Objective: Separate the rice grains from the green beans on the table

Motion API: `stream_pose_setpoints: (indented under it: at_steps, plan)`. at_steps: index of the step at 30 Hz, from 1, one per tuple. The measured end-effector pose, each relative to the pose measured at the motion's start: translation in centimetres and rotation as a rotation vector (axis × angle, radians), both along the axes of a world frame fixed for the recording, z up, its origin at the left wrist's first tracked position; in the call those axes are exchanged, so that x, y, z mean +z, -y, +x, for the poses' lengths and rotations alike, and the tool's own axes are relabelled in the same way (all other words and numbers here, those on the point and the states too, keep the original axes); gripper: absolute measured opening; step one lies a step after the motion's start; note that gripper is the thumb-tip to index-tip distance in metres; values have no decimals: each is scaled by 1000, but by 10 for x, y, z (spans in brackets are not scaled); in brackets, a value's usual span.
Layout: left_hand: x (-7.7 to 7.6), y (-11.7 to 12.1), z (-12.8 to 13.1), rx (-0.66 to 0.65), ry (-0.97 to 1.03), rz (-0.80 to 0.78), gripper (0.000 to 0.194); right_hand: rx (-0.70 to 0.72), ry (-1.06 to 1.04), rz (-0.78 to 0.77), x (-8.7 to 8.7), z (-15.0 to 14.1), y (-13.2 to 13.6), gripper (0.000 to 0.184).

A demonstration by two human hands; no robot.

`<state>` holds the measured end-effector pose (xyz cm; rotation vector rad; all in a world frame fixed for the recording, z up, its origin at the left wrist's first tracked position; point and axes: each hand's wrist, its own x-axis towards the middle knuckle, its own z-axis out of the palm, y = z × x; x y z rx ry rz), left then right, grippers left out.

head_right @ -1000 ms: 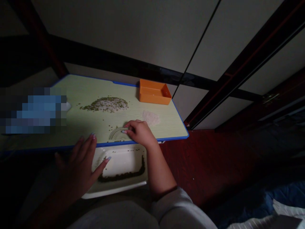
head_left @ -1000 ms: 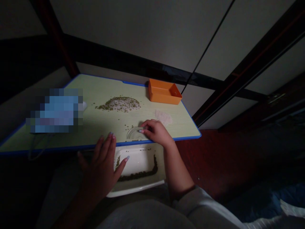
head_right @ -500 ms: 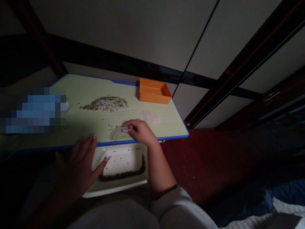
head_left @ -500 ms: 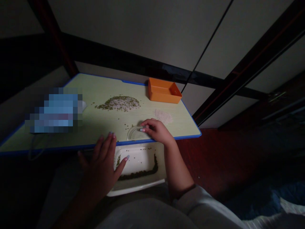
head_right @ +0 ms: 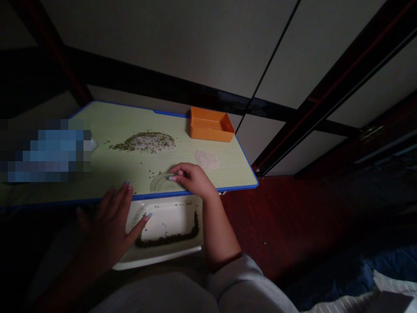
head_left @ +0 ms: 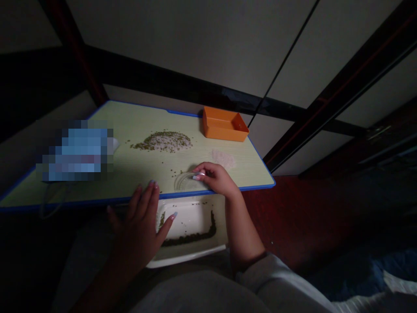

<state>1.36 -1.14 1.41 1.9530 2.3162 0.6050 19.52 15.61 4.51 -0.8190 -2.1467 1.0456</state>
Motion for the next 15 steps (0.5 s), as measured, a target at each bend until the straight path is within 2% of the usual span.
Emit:
stream_pose_setpoints:
  at_steps: [8,15]
  plan:
    - [-3,0,2,47,26,45,74,-138,99,202,4,-20,5,13]
    - [-4,2,0,60,21,45,74,-97,173,286,9,-39,16,17]
